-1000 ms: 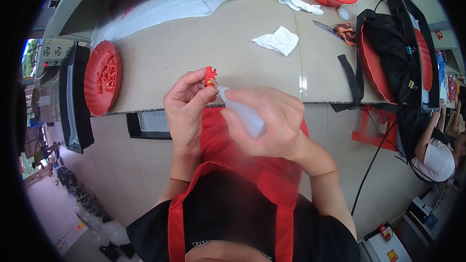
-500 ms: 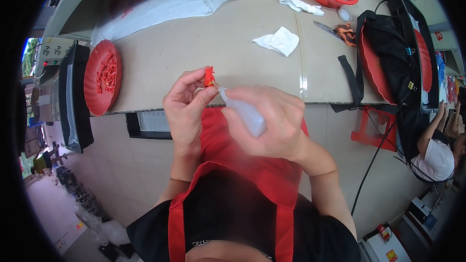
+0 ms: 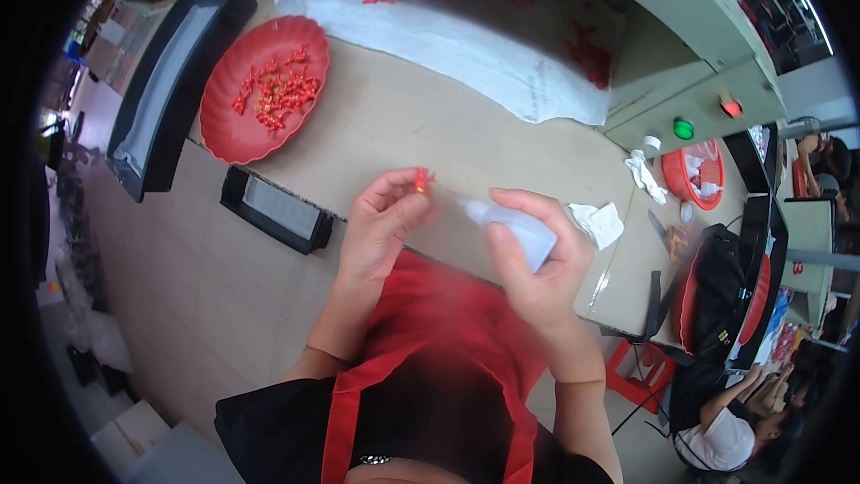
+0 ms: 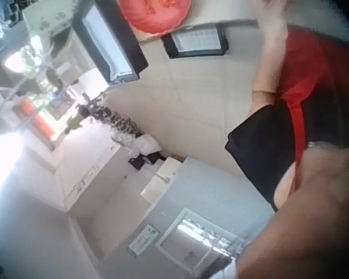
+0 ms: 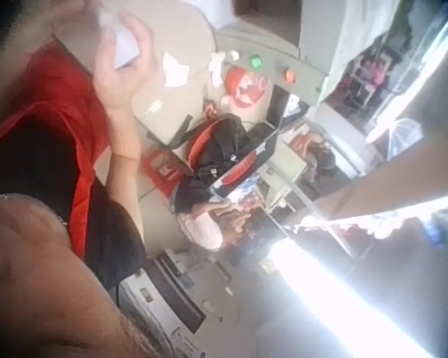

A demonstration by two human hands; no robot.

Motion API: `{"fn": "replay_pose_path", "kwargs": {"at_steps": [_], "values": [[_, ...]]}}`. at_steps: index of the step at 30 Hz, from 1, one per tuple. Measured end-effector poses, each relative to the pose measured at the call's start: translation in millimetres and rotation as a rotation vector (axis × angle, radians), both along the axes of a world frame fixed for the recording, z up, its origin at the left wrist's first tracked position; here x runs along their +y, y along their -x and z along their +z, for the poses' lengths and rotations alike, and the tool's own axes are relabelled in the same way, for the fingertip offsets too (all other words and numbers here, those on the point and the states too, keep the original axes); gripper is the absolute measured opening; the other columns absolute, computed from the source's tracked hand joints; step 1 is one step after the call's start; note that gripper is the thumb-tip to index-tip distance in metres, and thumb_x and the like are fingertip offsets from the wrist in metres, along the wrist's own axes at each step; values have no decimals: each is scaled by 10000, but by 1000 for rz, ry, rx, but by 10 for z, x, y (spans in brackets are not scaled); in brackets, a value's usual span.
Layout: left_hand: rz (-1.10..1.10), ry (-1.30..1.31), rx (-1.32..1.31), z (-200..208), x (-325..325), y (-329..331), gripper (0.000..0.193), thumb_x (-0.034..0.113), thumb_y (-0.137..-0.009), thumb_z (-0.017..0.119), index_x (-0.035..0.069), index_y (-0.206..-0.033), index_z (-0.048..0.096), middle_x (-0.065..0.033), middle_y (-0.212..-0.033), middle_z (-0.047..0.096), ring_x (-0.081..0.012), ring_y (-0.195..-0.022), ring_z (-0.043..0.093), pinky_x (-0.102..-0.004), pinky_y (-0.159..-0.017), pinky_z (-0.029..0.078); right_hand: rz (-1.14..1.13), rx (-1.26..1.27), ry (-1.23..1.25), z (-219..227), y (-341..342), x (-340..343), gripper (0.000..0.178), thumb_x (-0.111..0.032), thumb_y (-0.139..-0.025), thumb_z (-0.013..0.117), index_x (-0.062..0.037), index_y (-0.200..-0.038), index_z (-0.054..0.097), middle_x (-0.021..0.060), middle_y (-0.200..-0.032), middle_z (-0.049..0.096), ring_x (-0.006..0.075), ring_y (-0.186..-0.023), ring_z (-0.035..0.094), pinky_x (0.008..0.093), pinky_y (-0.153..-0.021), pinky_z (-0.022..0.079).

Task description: The person applies glue from a bottle to red plastic toy components, then assembles them onto white bases by hand.

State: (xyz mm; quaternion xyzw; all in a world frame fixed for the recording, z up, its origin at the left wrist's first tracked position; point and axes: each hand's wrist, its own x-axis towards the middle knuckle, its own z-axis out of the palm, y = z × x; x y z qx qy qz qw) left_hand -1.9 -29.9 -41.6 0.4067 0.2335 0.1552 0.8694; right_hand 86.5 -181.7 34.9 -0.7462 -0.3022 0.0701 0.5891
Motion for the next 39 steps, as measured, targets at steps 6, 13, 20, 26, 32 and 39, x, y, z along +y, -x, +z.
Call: {"fn": "replay_pose_path", "kwargs": {"at_steps": [6,13,20,26,32,39], "values": [[211,-139,-41,89,287,31,262,-33,-827,595,-24,-1083,542,-96,-992,612,-174,-866,628,-279,-750,514,233,-327,88,1,58,486,268,-65,-736,645,39,-979,604,124,-800,649,161,-642,611,237,-574,467],[248,-149,-79,65,432,39,301,-77,-792,615,-27,-1081,549,-85,-952,621,-144,-897,607,-263,-804,490,249,-358,109,0,56,705,265,-52,-727,650,41,-970,599,133,-804,656,169,-651,633,241,-581,484],[278,-239,-50,79,481,92,310,-95,-782,625,-37,-1076,548,-87,-947,614,-146,-883,606,-264,-788,501,237,-418,61,-74,99,870,319,22,-654,683,12,-957,584,137,-747,645,233,-580,631,270,-522,487],[309,-245,-22,-66,579,105,310,-77,-780,637,-26,-1074,552,-77,-954,614,-133,-898,597,-253,-794,489,196,-269,109,-52,69,925,256,3,-706,662,33,-951,598,115,-773,658,172,-618,637,259,-559,498],[391,-232,40,-352,598,10,310,-29,-779,658,3,-1074,567,-53,-986,610,-117,-920,582,-248,-815,463,147,514,-100,-263,-574,1454,235,-57,-760,629,20,-977,577,75,-773,600,163,-652,595,275,-628,493],[388,-396,64,-495,568,-5,311,-24,-786,659,-4,-1081,561,-58,-989,602,-130,-916,588,-264,-823,472,-19,-312,467,-780,-1787,2894,233,-88,-693,610,26,-893,646,194,-778,646,287,-748,658,363,-658,518]]}}
